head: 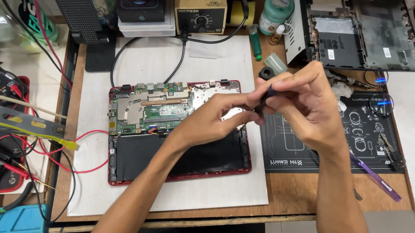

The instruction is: Disassembling a laptop by removing screws, prying off the back cover, and taking out the battery.

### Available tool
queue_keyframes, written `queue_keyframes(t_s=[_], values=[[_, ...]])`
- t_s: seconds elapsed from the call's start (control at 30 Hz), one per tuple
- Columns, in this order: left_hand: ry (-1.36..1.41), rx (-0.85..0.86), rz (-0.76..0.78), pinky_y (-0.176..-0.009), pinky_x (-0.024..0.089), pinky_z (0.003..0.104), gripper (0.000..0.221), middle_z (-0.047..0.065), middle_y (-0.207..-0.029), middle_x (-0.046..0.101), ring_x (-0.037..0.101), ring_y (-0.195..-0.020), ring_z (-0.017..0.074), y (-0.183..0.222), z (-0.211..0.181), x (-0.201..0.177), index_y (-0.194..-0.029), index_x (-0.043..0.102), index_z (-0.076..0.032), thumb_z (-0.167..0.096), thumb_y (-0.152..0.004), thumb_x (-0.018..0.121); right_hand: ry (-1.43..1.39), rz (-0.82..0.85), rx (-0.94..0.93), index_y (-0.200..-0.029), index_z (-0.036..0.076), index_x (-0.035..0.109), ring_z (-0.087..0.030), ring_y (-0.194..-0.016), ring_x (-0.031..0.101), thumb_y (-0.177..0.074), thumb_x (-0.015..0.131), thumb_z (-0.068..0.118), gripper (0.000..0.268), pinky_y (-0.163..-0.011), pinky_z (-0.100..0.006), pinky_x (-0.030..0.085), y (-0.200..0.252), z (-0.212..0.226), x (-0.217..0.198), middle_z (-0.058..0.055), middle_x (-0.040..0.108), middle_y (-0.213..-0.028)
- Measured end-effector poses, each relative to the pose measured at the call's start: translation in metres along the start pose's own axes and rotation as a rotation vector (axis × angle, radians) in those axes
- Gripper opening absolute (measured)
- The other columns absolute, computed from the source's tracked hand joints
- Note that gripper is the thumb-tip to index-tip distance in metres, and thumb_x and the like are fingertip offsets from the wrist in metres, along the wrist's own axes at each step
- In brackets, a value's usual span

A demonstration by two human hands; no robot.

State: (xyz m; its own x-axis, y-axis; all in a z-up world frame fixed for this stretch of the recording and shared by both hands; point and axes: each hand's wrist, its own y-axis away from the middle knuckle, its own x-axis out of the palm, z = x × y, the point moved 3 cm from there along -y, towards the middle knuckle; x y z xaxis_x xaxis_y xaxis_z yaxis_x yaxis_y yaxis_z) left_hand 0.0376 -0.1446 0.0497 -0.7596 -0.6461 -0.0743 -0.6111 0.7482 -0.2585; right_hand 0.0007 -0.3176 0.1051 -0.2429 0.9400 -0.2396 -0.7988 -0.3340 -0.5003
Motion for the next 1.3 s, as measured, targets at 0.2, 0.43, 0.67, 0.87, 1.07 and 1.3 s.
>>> queue_keyframes(t_s=[0.2,0.43,0.67,0.87,1.07,1.3], values=[[-0.051,0.067,-0.135,-0.083,0.047,0.027,0.027,-0.004,-0.085,0.064,0.058,-0.082,0.0101,-0.007,-0.002,0.003,-0.089,0.057,-0.017,-0.029,-0.084,0.081,-0.051,-0.007,-0.089,-0.115,0.015,0.052,-0.014,-0.100,0.069,-0.091,0.077,0.000,0.038,-0.091,-0.020,0.064,0.012,-0.018,-0.005,-0.006,0.059,-0.111],[-0.151,0.029,-0.112,-0.096,0.048,0.033,0.010,0.003,-0.105,0.070,0.066,-0.102,0.0178,-0.002,0.001,0.002,-0.097,0.065,-0.008,-0.017,-0.096,0.068,-0.016,0.118,-0.074,-0.122,0.008,0.042,-0.032,-0.129,0.068,-0.098,0.064,-0.004,0.035,-0.115,-0.040,0.062,0.009,-0.005,0.001,-0.022,0.063,-0.133],[-0.287,-0.010,-0.010,-0.082,0.042,0.029,0.040,0.001,-0.100,0.057,0.051,-0.090,0.0160,0.002,0.006,-0.004,-0.106,0.056,-0.013,-0.040,-0.085,0.077,0.015,-0.003,0.045,-0.121,0.007,0.039,-0.030,-0.111,0.073,-0.096,0.057,-0.015,0.038,-0.096,-0.036,0.069,0.009,0.005,0.007,-0.020,0.061,-0.118],[-0.636,-0.213,0.156,-0.088,0.041,0.036,0.027,0.004,-0.107,0.061,0.056,-0.102,0.0246,0.017,0.035,-0.007,-0.111,0.061,-0.018,-0.028,-0.090,0.075,0.049,-0.113,0.076,-0.124,0.013,0.036,-0.028,-0.101,0.073,-0.097,0.063,-0.012,0.045,-0.092,-0.033,0.066,0.016,0.002,0.009,-0.018,0.061,-0.115],[-0.786,-0.165,0.150,-0.087,0.043,0.041,0.024,0.006,-0.105,0.061,0.060,-0.099,0.0289,0.015,0.040,0.001,-0.111,0.061,-0.015,-0.023,-0.093,0.074,0.022,-0.220,0.065,-0.129,0.012,0.031,-0.035,-0.099,0.073,-0.101,0.056,-0.013,0.044,-0.096,-0.040,0.066,0.018,0.005,0.002,-0.022,0.063,-0.114],[-0.791,-0.050,0.067,-0.078,0.040,0.040,0.017,0.006,-0.089,0.066,0.062,-0.082,0.0290,-0.020,0.054,0.016,-0.088,0.059,-0.010,-0.018,-0.101,0.065,0.162,-0.332,0.003,-0.132,0.009,0.027,-0.036,-0.099,0.071,-0.106,0.054,-0.016,0.045,-0.095,-0.041,0.065,0.023,0.007,-0.025,-0.025,0.059,-0.116]])
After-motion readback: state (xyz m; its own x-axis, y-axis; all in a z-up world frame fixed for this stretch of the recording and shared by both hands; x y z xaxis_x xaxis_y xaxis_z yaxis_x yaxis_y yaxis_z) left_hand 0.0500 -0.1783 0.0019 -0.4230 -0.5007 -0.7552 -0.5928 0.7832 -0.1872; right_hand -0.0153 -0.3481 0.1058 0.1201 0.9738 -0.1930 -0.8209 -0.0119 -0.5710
